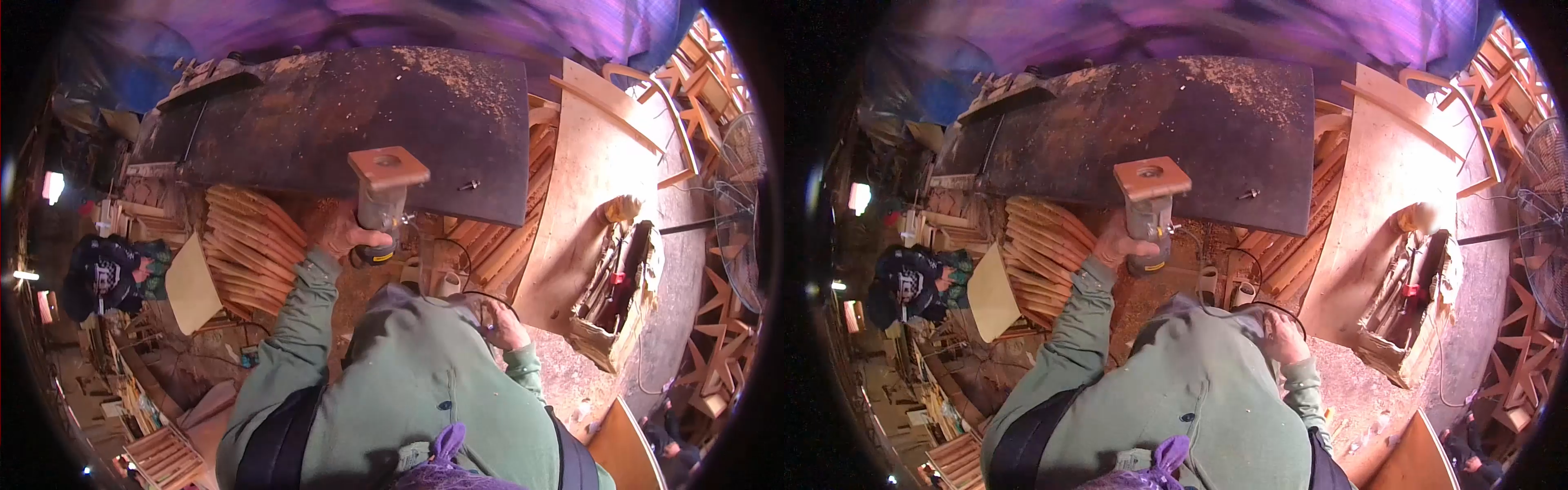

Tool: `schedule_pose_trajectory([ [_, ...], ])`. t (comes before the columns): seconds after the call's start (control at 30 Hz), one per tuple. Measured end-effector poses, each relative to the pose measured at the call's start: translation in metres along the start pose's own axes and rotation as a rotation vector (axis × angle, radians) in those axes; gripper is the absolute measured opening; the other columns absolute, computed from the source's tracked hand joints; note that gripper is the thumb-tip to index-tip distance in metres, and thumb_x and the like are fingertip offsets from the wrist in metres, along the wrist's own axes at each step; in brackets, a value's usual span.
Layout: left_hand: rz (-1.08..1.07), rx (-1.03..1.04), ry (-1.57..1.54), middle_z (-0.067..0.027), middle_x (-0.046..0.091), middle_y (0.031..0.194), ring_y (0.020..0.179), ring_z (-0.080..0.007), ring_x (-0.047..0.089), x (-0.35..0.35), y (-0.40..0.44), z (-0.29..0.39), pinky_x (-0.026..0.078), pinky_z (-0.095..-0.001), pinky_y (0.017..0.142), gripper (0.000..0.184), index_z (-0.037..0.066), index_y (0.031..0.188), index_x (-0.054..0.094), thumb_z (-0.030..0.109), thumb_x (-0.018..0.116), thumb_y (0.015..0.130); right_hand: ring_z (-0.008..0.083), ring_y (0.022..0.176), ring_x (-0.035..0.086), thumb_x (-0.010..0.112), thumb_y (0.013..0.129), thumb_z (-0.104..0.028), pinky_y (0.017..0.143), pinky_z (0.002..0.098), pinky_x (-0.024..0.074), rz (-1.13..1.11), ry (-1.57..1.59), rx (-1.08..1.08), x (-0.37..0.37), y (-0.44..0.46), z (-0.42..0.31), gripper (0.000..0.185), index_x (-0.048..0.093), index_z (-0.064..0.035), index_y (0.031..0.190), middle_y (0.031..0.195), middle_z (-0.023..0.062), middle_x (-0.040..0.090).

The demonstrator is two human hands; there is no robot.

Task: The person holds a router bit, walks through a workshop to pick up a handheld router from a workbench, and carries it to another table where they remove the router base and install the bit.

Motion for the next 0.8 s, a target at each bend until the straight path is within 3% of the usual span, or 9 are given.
schedule_pose_trajectory([
  [0.03, -0.031, 0.013, 0.088, -0.0086, 0.070, 0.118, 0.109, -0.0205, 0.066, -0.005, 0.006, 0.005, 0.052, -0.0381, 0.097, 0.073, 0.001, 0.128, 0.064, 0.022, 0.090, 0.063, 0.0370, 0.111, 0.068, 0.079, 0.090, -0.025, 0.097, 0.0421, 0.0533, 0.032, -0.268, -0.052, 0.003, 0.001, -0.002, 0.056, 0.058, -0.0026, 0.138, 0.115, 0.0202, 0.070],
  [0.13, -0.108, 0.046, 0.325, -0.0079, 0.070, 0.113, 0.103, -0.0210, 0.066, -0.016, 0.019, 0.024, 0.053, -0.0383, 0.094, 0.075, -0.001, 0.128, 0.063, 0.022, 0.091, 0.063, 0.0412, 0.115, 0.066, 0.080, 0.087, -0.021, 0.099, 0.0455, 0.0530, 0.029, 0.075, -0.037, -0.019, 0.014, -0.035, 0.056, 0.059, -0.0021, 0.135, 0.123, 0.0236, 0.068],
  [0.17, -0.126, 0.062, 0.388, -0.0087, 0.071, 0.112, 0.102, -0.0217, 0.068, -0.018, 0.023, 0.035, 0.053, -0.0386, 0.094, 0.075, -0.002, 0.127, 0.063, 0.023, 0.092, 0.062, 0.0373, 0.115, 0.067, 0.080, 0.087, -0.020, 0.098, 0.0420, 0.0542, 0.015, 0.190, 0.086, -0.028, 0.018, -0.053, 0.054, 0.060, -0.0013, 0.133, 0.123, 0.0230, 0.068],
  [0.23, -0.170, 0.102, 0.558, -0.0114, 0.073, 0.110, 0.102, -0.0243, 0.070, -0.020, 0.038, 0.053, 0.053, -0.0393, 0.095, 0.077, -0.001, 0.126, 0.063, 0.025, 0.092, 0.059, 0.0342, 0.114, 0.068, 0.081, 0.087, -0.021, 0.096, 0.0404, 0.0548, 0.008, 0.250, 0.109, -0.028, 0.031, -0.058, 0.053, 0.061, -0.0008, 0.132, 0.122, 0.0222, 0.069],
  [0.4, -0.251, 0.180, 0.925, -0.0194, 0.074, 0.113, 0.106, -0.0356, 0.072, -0.033, 0.083, 0.046, 0.055, -0.0426, 0.095, 0.078, 0.004, 0.128, 0.064, 0.026, 0.089, 0.058, 0.0223, 0.103, 0.071, 0.082, 0.093, -0.024, 0.089, 0.0354, 0.0571, 0.075, 0.595, 0.053, -0.033, 0.055, -0.100, 0.058, 0.056, 0.0006, 0.138, 0.120, 0.0149, 0.070],
  [0.53, -0.359, 0.151, 0.981, -0.0164, 0.073, 0.111, 0.102, -0.0326, 0.072, -0.026, 0.104, 0.042, 0.055, -0.0421, 0.094, 0.072, 0.004, 0.126, 0.064, 0.024, 0.085, 0.060, 0.0320, 0.131, 0.056, 0.090, 0.083, -0.032, 0.107, 0.0427, 0.0503, 0.212, 0.788, -0.114, -0.051, 0.090, -0.149, 0.099, 0.033, -0.0046, 0.158, 0.145, 0.0206, 0.055],
  [0.63, -0.462, 0.190, 0.925, -0.0160, 0.073, 0.111, 0.102, -0.0329, 0.072, -0.019, 0.111, 0.041, 0.055, -0.0424, 0.093, 0.070, 0.005, 0.126, 0.064, 0.023, 0.084, 0.061, 0.0308, 0.135, 0.052, 0.094, 0.075, -0.040, 0.112, 0.0424, 0.0454, 0.341, 0.594, -0.235, -0.066, 0.132, -0.168, 0.113, 0.028, -0.0055, 0.160, 0.146, 0.0191, 0.052],
  [0.73, -0.537, 0.204, 0.859, -0.0153, 0.073, 0.112, 0.104, -0.0341, 0.071, -0.014, 0.110, 0.046, 0.054, -0.0426, 0.093, 0.071, 0.005, 0.127, 0.064, 0.024, 0.085, 0.062, 0.0295, 0.132, 0.052, 0.095, 0.072, -0.042, 0.113, 0.0407, 0.0427, 0.290, 0.721, -0.292, -0.073, 0.151, -0.202, 0.113, 0.032, -0.0051, 0.158, 0.142, 0.0179, 0.053],
  [0.8, -0.557, 0.157, 0.880, -0.0143, 0.073, 0.115, 0.107, -0.0336, 0.070, -0.015, 0.110, 0.053, 0.052, -0.0427, 0.096, 0.072, 0.006, 0.129, 0.062, 0.025, 0.086, 0.063, 0.0264, 0.125, 0.056, 0.091, 0.074, -0.032, 0.108, 0.0384, 0.0457, 0.283, 0.681, -0.247, -0.071, 0.160, -0.203, 0.097, 0.040, -0.0041, 0.152, 0.134, 0.0160, 0.057],
])
Point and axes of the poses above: each hand's wrist, its own y-axis towards the middle knuckle, its own x-axis out of the palm, z = x × y, the point moved 1 cm from there along y, towards the middle knuckle
